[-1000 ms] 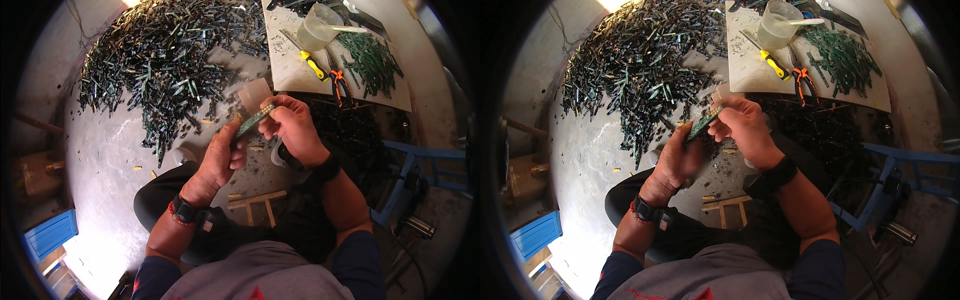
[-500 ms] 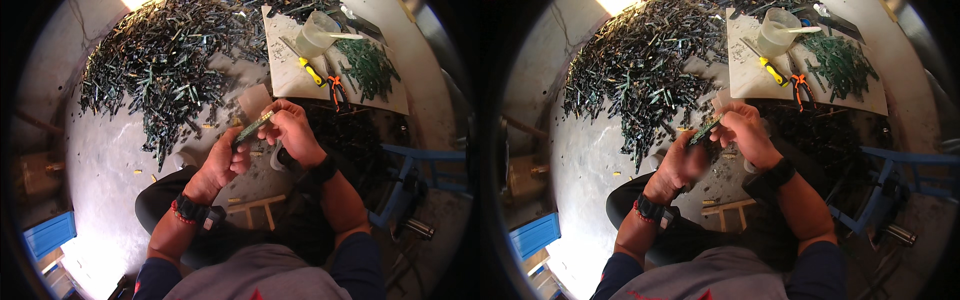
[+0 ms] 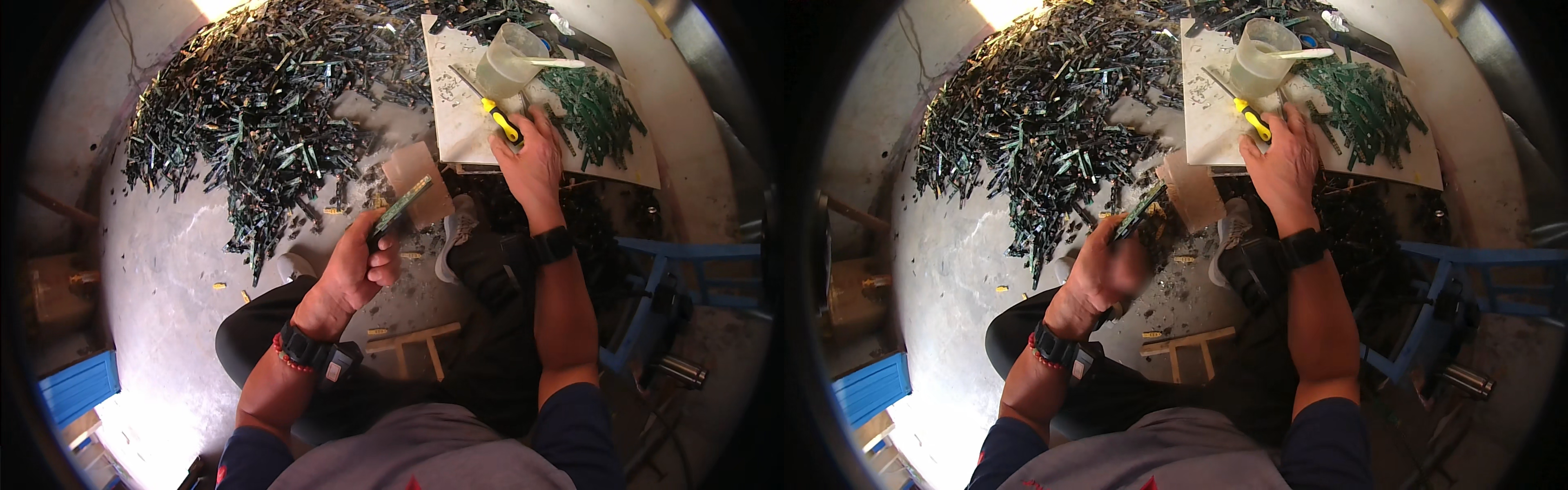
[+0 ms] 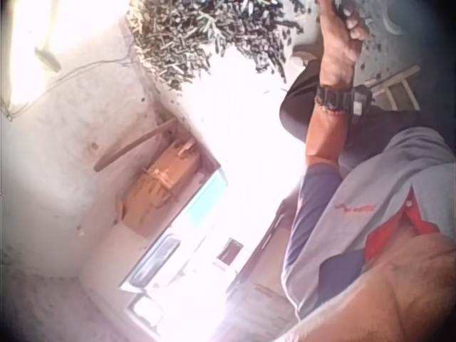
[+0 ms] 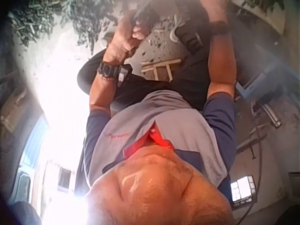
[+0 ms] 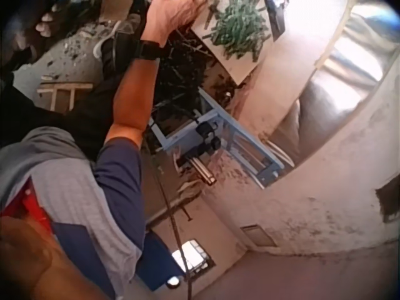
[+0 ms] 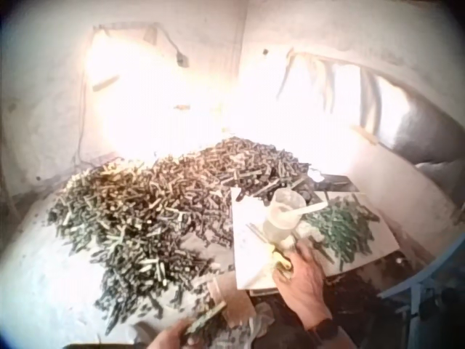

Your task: The person uses a screwdriver to pry components off a green circuit board and then uses pliers to remove parts. The person works over a pile of electronic waste on the floor.

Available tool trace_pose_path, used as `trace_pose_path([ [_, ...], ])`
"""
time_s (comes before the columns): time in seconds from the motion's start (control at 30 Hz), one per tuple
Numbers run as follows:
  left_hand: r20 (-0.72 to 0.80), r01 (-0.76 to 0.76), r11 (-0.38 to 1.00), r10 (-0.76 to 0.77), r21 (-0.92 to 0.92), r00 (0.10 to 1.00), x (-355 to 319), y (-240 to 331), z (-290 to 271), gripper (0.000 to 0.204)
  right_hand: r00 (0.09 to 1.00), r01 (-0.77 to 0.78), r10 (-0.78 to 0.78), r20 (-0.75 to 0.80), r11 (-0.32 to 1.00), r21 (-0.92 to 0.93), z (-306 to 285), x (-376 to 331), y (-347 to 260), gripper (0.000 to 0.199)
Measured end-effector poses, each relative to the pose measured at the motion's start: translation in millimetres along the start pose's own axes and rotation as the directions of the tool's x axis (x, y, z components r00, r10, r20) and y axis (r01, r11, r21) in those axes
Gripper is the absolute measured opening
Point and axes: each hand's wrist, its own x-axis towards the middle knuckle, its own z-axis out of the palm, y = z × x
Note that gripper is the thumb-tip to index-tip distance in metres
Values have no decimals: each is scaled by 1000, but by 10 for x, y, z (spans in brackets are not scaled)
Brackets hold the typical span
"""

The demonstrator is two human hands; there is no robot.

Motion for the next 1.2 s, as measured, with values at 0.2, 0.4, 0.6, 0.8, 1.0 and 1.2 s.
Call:
trace_pose_path([
  [0.2, 93, -40, 998, 36, 39, 995, -5, 32, 1, 43, 998, 41, -44, -54, 998, -55, 61, 23, -60, 34],
  [0.4, 110, -43, 999, 39, 32, 993, -34, 50, -43, 43, 978, -182, 209, 18, 805, 564, -33, -54, -287, 19],
  [0.6, -13, -16, 996, 15, -83, 1000, 36, 20, -115, 43, 886, -377, 311, 344, 51, 925, -346, -113, -386, 12],
  [0.8, -13, -51, 997, 50, -55, 999, 19, -19, -95, 41, 868, -381, 300, 397, -111, 918, -470, -60, -153, 19],
  [1.0, -76, -55, 998, 53, -25, 996, 104, -62, -111, 40, 874, -402, 259, 410, -87, 911, -502, -93, -61, 16],
  [1.2, -65, -20, 999, 18, -33, 998, 148, -74, -124, 41, 859, -436, 247, 448, -108, 894, -539, -126, -36, 9],
])
